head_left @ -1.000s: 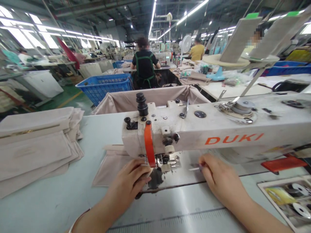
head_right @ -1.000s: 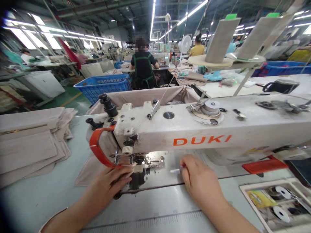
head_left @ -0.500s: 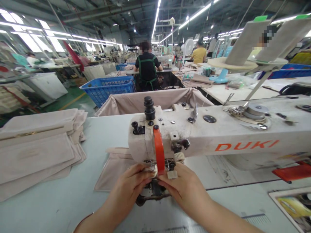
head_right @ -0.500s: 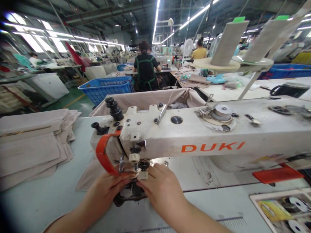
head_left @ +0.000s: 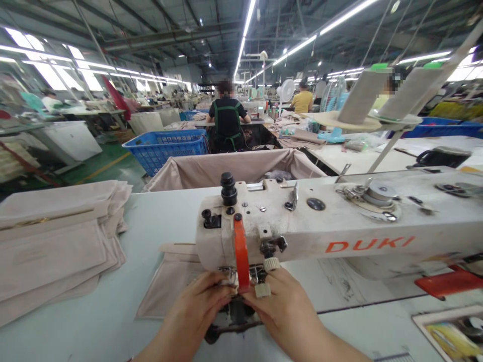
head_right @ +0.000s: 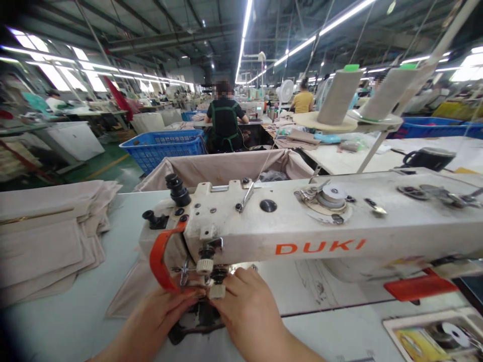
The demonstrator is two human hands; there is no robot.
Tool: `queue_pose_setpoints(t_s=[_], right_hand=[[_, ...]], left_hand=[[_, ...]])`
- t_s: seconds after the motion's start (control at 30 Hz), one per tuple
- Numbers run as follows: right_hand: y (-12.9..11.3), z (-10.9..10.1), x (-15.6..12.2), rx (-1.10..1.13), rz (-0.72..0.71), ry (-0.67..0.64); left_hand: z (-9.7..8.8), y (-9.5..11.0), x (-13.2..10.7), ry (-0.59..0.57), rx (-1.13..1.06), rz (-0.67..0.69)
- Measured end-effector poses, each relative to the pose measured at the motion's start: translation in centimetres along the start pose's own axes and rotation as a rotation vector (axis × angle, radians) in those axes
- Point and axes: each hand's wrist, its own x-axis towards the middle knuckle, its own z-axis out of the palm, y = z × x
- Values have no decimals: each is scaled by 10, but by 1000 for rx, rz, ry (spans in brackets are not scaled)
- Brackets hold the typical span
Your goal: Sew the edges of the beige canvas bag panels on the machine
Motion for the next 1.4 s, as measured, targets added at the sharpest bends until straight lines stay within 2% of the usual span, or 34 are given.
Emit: queue_pose_setpoints(t_s=[0.13,0.23,0.4,0.53,0.67,0.8,0.9,1.03,1.13,1.17,1.23,1.33,1.4], right_hand=[[0,-1,2,-81,-52,35],[-2,-2,3,-132,-87,50],[-9,2,3,-208,-92,48],[-7,0,1,-41,1,52],[1,-3,2,172,82,-25],[4,-2,3,172,88,-86],[8,-15,-5,97,106,-80],[21,-51,-29,-218,220,-65],[21,-67,-39,-345,296,-108],[18,-67,-39,-321,278,-122],[6,-58,-32,-226,151,-175],[-10,-31,-18,-120,-99,-321],[-15,-14,-14,-100,-133,-371]], left_hand=[[2,-3,-2,18,38,41],[5,-8,-4,-11,70,43],[7,-11,-5,-8,132,63],[2,-5,-2,5,144,112],[-3,2,0,17,132,103],[-3,1,0,19,144,109],[-2,0,-4,-12,195,128],[2,1,-13,-53,279,135],[7,-2,-17,33,329,67],[9,-3,-17,81,363,45],[9,-6,-14,112,432,75],[5,-8,-8,56,446,235],[3,-6,-6,40,438,312]])
